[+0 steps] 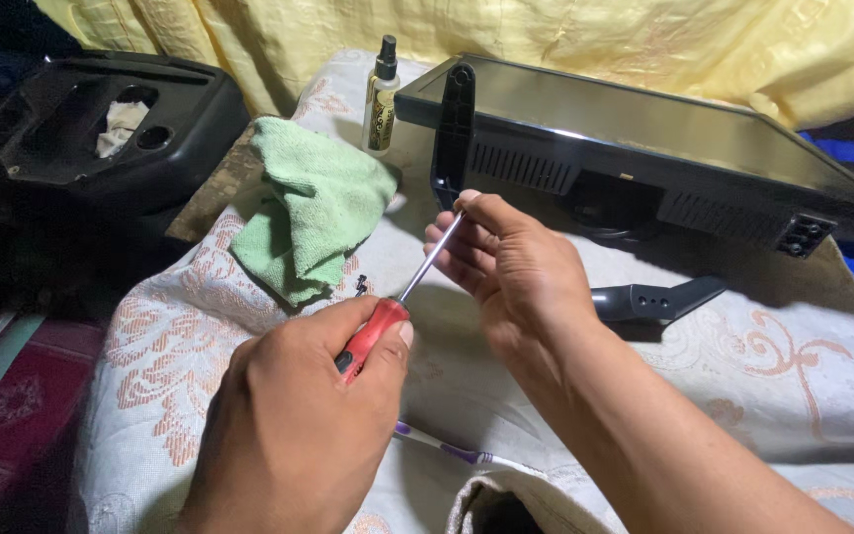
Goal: The person attaches two plastic monitor stands to the back of a flat-screen monitor using a screwdriver, then wipes the screen with a cloth. The monitor is placed upright on a table after assembly.
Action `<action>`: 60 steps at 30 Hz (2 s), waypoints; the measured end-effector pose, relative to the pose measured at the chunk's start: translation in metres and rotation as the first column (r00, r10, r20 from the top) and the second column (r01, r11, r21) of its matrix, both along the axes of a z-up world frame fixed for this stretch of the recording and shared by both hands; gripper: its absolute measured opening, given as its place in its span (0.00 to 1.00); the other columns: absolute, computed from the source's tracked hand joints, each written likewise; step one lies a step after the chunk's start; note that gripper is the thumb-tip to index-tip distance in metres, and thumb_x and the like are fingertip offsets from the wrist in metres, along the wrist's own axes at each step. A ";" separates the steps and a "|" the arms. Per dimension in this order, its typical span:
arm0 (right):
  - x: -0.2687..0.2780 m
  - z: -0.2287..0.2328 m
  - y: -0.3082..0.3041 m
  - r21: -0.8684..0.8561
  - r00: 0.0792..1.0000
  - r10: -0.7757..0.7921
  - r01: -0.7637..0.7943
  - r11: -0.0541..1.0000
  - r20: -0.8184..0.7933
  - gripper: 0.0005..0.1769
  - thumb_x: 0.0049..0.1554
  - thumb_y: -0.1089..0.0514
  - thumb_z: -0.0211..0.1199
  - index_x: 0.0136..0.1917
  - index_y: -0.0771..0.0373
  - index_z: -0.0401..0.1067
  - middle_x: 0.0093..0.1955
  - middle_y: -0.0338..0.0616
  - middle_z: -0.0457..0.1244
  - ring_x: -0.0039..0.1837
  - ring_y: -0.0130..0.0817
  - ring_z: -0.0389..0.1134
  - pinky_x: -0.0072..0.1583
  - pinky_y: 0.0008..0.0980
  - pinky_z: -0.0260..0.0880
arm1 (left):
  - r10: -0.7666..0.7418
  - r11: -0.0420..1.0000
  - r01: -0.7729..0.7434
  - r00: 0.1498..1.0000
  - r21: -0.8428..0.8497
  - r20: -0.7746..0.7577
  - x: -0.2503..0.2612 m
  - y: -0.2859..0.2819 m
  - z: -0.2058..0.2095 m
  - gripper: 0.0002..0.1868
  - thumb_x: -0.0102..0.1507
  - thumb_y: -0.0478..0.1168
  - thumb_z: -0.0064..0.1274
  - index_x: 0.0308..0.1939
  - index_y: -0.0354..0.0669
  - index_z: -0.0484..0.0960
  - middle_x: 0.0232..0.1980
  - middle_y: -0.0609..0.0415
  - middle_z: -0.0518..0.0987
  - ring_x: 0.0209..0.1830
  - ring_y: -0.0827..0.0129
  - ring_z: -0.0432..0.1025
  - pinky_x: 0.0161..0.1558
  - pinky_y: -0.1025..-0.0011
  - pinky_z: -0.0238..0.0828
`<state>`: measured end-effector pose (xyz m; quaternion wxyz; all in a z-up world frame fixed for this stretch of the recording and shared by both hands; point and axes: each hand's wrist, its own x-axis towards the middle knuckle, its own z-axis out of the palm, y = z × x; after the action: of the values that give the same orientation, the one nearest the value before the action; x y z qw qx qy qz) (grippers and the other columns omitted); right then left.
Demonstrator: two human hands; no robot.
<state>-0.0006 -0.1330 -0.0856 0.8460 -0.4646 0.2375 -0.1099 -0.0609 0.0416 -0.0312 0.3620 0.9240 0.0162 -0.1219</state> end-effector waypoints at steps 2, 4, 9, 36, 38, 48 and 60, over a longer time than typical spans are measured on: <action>0.002 0.004 -0.001 0.050 1.000 0.024 -0.023 0.998 -0.016 0.10 0.58 0.60 0.62 0.49 0.70 0.71 0.47 0.51 0.68 0.50 0.41 0.73 0.54 0.37 0.79 | 0.028 0.999 -0.027 0.999 -0.020 0.027 0.001 -0.001 0.000 0.16 0.63 0.55 0.56 0.48 0.54 0.89 0.35 0.45 0.85 0.39 0.51 0.80 0.42 0.59 0.74; 0.004 0.005 -0.002 0.123 0.999 0.031 -0.025 0.992 -0.040 0.10 0.58 0.60 0.61 0.49 0.69 0.71 0.47 0.51 0.68 0.51 0.41 0.73 0.56 0.39 0.80 | 0.063 0.997 -0.063 0.998 -0.047 -0.011 0.002 -0.002 -0.004 0.17 0.63 0.54 0.58 0.48 0.53 0.90 0.34 0.45 0.85 0.36 0.54 0.80 0.41 0.62 0.74; 0.005 0.004 -0.005 0.313 0.997 0.038 -0.013 0.950 -0.074 0.09 0.58 0.60 0.61 0.48 0.70 0.72 0.48 0.54 0.69 0.51 0.42 0.73 0.59 0.43 0.80 | -0.014 0.890 -0.010 0.999 -0.456 -0.050 0.011 0.006 -0.021 0.13 0.64 0.47 0.61 0.42 0.42 0.92 0.32 0.40 0.83 0.28 0.55 0.74 0.33 0.59 0.71; 0.047 -0.002 -0.008 0.224 0.994 0.094 -0.080 0.971 -0.055 0.10 0.62 0.60 0.58 0.51 0.72 0.70 0.49 0.54 0.68 0.52 0.43 0.73 0.58 0.42 0.80 | 0.061 0.983 -0.050 0.996 -0.176 0.058 0.022 -0.009 0.001 0.14 0.64 0.47 0.56 0.36 0.39 0.85 0.23 0.43 0.76 0.21 0.59 0.68 0.31 0.65 0.70; 0.049 -0.002 -0.008 0.238 0.995 0.086 -0.071 0.969 -0.052 0.10 0.62 0.61 0.58 0.51 0.72 0.69 0.49 0.55 0.68 0.53 0.44 0.73 0.58 0.43 0.80 | 0.047 0.978 -0.026 0.994 -0.208 0.097 0.024 -0.010 0.001 0.13 0.64 0.47 0.55 0.35 0.40 0.85 0.23 0.44 0.75 0.20 0.58 0.68 0.29 0.63 0.70; 0.046 0.000 -0.007 0.244 0.996 0.072 -0.056 0.968 -0.056 0.11 0.61 0.64 0.57 0.53 0.76 0.68 0.52 0.58 0.67 0.56 0.45 0.73 0.59 0.39 0.75 | 0.069 0.981 -0.048 0.992 -0.190 0.102 0.034 -0.018 0.011 0.13 0.60 0.47 0.55 0.39 0.45 0.89 0.20 0.42 0.77 0.20 0.62 0.71 0.28 0.63 0.70; 0.046 -0.013 -0.009 0.216 0.990 0.138 -0.128 0.968 -0.031 0.08 0.59 0.65 0.59 0.51 0.72 0.69 0.51 0.54 0.69 0.53 0.39 0.71 0.56 0.32 0.78 | 0.091 0.995 -0.093 0.994 -0.044 -0.056 0.047 -0.028 0.029 0.14 0.63 0.48 0.56 0.44 0.45 0.89 0.26 0.44 0.82 0.25 0.63 0.78 0.34 0.65 0.71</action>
<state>0.0457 -0.1418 -0.0987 0.8907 -0.3884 0.2356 -0.0162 -0.0139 0.0133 -0.0019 0.3882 0.9099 0.0658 -0.1305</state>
